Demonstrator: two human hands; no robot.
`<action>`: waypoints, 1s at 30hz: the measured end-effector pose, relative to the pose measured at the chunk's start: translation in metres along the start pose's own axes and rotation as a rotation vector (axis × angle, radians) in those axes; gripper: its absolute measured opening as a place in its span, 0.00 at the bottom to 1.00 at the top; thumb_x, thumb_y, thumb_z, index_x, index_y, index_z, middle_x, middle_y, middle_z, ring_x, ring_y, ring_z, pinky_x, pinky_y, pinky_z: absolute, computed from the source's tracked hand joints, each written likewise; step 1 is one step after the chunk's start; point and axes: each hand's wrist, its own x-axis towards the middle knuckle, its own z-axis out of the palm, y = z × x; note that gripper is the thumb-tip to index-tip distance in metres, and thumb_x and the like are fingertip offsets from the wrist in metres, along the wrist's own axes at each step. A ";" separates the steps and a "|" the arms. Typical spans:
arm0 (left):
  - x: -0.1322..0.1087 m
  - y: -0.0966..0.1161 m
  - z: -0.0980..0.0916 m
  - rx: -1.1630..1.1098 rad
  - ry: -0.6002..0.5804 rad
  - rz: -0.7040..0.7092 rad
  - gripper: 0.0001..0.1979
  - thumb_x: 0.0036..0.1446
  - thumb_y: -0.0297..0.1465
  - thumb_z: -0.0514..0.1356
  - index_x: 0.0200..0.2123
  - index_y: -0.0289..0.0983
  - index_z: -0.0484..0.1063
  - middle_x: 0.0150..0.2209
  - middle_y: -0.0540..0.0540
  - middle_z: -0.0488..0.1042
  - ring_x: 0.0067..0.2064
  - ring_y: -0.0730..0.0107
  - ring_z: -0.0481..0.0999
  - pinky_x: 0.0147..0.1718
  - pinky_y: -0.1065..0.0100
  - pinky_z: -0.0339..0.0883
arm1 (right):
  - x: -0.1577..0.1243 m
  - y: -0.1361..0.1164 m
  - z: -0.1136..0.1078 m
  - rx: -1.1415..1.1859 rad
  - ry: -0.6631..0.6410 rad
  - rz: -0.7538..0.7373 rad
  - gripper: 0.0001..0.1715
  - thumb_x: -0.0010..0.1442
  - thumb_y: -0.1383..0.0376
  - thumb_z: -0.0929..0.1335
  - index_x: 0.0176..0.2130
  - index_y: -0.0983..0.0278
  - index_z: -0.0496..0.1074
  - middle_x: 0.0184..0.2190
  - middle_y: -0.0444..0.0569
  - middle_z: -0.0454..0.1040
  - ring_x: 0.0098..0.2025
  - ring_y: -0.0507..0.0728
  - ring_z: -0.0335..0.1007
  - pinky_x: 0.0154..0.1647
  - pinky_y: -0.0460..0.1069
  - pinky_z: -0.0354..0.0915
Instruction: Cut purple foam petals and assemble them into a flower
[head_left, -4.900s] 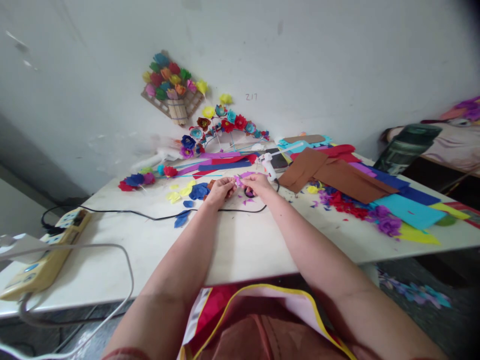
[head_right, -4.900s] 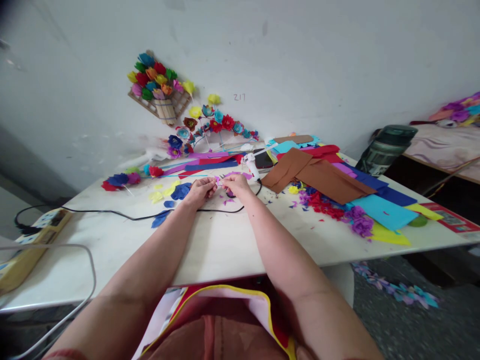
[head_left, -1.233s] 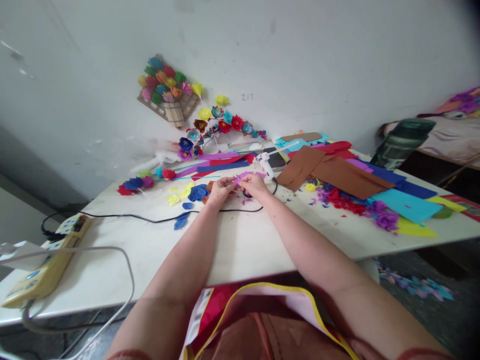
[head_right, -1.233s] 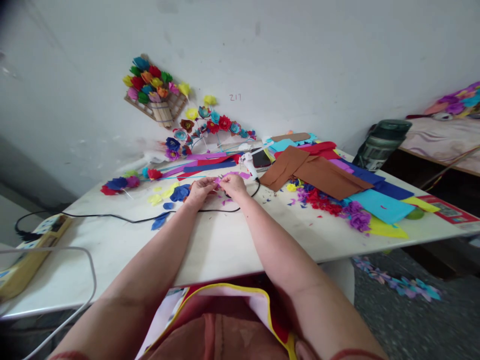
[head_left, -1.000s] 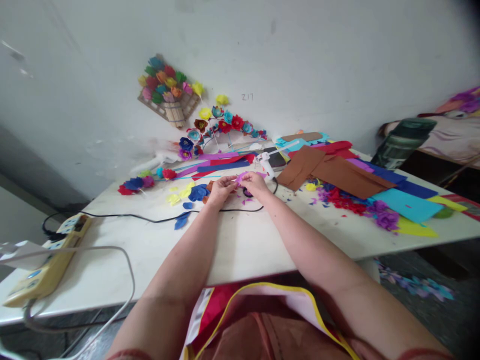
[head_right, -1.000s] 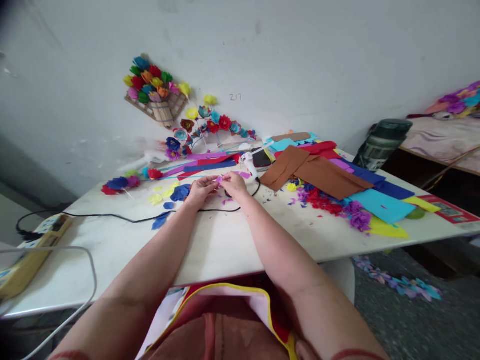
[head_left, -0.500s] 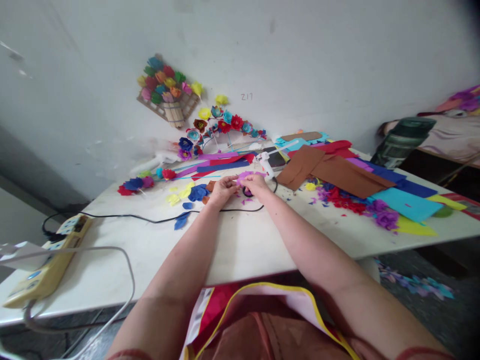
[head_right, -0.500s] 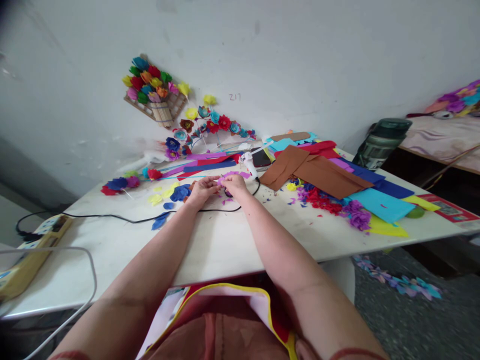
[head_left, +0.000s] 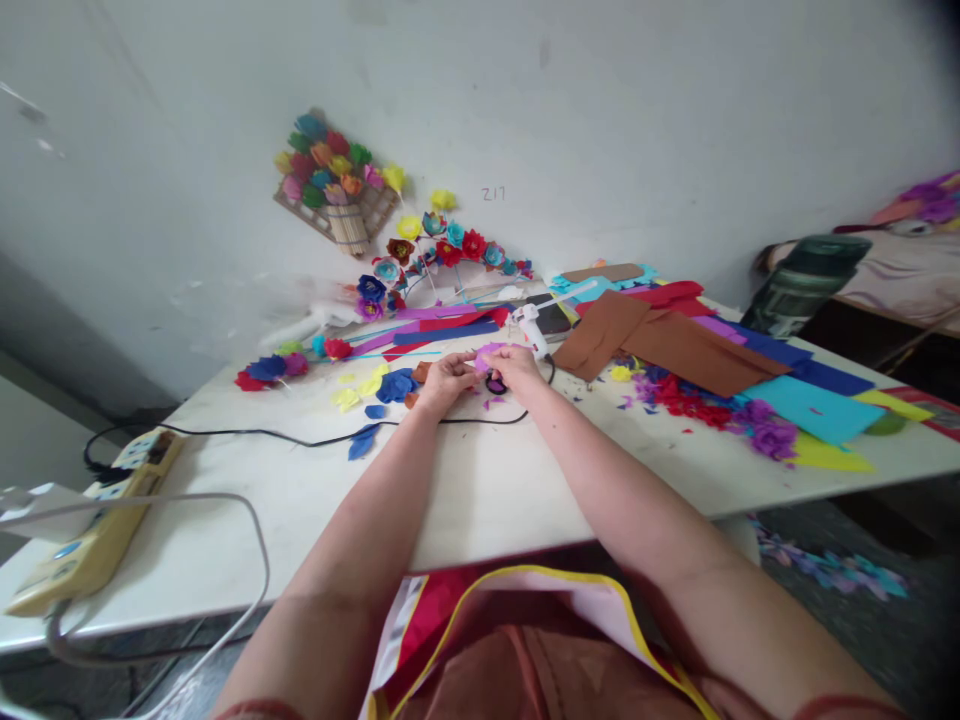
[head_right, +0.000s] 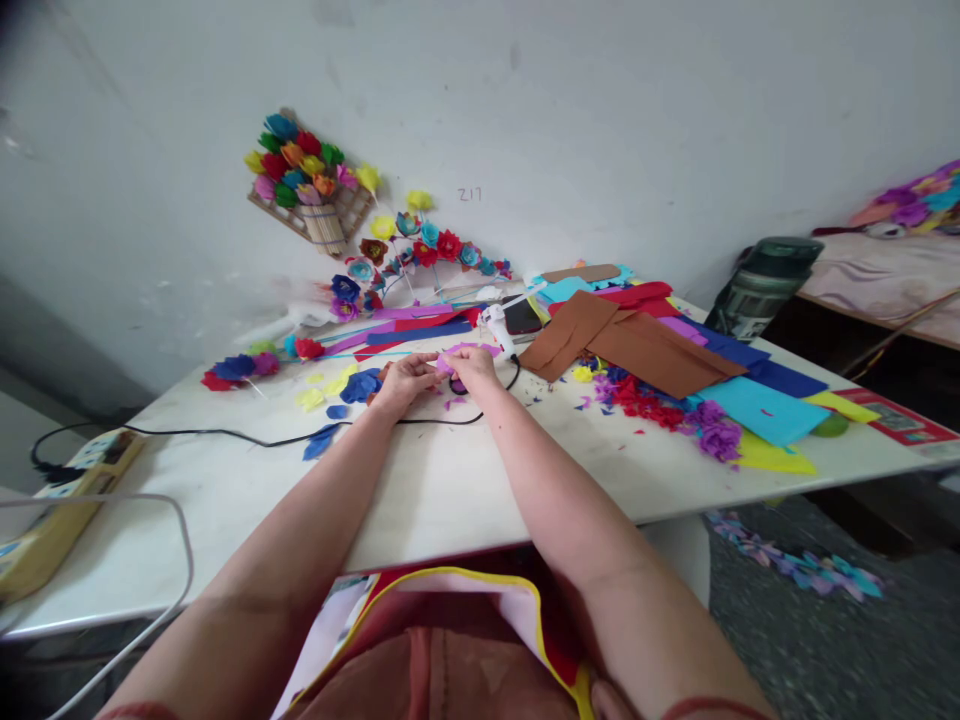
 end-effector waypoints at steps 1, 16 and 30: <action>0.000 0.001 0.000 0.006 0.012 -0.004 0.30 0.30 0.38 0.73 0.39 0.34 0.72 0.24 0.50 0.73 0.26 0.73 0.71 0.26 0.71 0.64 | 0.000 0.000 0.000 0.011 0.001 0.003 0.10 0.49 0.68 0.70 0.20 0.66 0.67 0.11 0.38 0.61 0.15 0.46 0.54 0.16 0.42 0.52; -0.002 0.002 -0.002 0.104 0.078 0.002 0.17 0.37 0.42 0.69 0.24 0.36 0.69 0.22 0.51 0.69 0.22 0.77 0.63 0.21 0.73 0.57 | -0.006 -0.003 0.001 0.007 -0.074 0.009 0.11 0.49 0.66 0.72 0.21 0.66 0.67 0.10 0.38 0.60 0.14 0.46 0.53 0.15 0.41 0.51; -0.003 0.002 -0.003 0.086 0.057 0.052 0.19 0.38 0.44 0.70 0.24 0.36 0.70 0.22 0.51 0.69 0.22 0.78 0.64 0.22 0.73 0.58 | -0.003 0.001 -0.001 -0.018 -0.119 -0.026 0.11 0.49 0.65 0.71 0.21 0.65 0.67 0.12 0.38 0.63 0.16 0.46 0.55 0.18 0.42 0.52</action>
